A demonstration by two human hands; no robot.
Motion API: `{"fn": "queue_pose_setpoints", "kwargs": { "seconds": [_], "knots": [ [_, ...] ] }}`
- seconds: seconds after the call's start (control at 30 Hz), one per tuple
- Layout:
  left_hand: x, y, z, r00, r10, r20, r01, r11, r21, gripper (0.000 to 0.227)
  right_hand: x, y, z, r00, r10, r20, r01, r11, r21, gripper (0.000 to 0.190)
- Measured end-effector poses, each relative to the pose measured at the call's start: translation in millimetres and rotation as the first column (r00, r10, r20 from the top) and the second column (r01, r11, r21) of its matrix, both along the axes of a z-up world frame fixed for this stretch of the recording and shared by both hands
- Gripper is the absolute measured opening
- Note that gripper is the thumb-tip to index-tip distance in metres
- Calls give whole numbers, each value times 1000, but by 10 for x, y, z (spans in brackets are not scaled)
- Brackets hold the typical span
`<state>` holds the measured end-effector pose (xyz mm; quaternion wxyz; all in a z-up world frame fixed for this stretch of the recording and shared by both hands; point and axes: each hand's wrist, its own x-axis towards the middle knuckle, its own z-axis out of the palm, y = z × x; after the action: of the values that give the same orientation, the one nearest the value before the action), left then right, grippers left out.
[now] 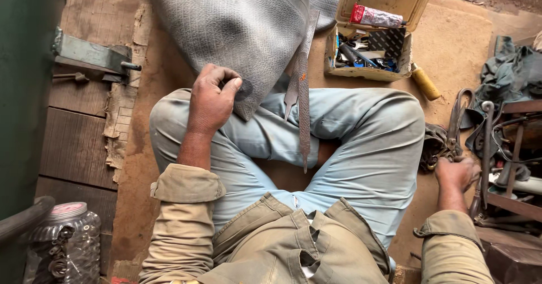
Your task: The person sits on the floor and uses a hand file to scrape the surface of a grey rubber sheet. They also reach into a yellow container to retrieve and hold small metal fasteners.
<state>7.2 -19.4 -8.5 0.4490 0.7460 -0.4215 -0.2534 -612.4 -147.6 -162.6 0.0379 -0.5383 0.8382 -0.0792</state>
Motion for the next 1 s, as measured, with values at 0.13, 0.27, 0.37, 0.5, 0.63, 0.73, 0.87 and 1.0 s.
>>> {"fn": "queue_pose_setpoints", "kwargs": {
  "seconds": [0.13, 0.27, 0.37, 0.5, 0.63, 0.73, 0.87, 1.0],
  "knots": [
    [5, 5, 30, 999, -18, -36, 18, 1000, 2, 10, 56, 127, 65, 999, 40, -25, -41, 998, -45, 39],
    [28, 22, 19, 998, -33, -47, 32, 999, -31, 10, 113, 12, 231, 1000, 18, 11, -19, 995, 102, 45],
    [73, 43, -86, 998, -56, -14, 53, 991, -120, 10, 72, -139, 356, 999, -10, 46, -6, 948, 318, 51],
    [102, 39, -205, 992, -106, 69, 117, 976, -183, 9, -52, -137, 344, 997, -5, 73, -21, 936, 350, 62],
    [103, 102, -178, 982, -156, 105, 170, 974, -148, 7, -68, 127, 78, 979, -66, 193, 32, 984, 174, 27],
    [38, 141, -133, 987, -132, 90, 139, 987, -82, 4, -148, 238, -19, 996, 59, 60, -64, 994, 86, 32],
    [1, 134, -101, 993, -107, 39, 109, 993, -50, 4, -161, 220, -37, 995, 20, 96, -32, 992, 120, 38],
    [-4, 129, -82, 994, -103, 37, 105, 993, -57, 5, -112, 77, 8, 993, 37, 114, -58, 980, 188, 42]
  ]
}}
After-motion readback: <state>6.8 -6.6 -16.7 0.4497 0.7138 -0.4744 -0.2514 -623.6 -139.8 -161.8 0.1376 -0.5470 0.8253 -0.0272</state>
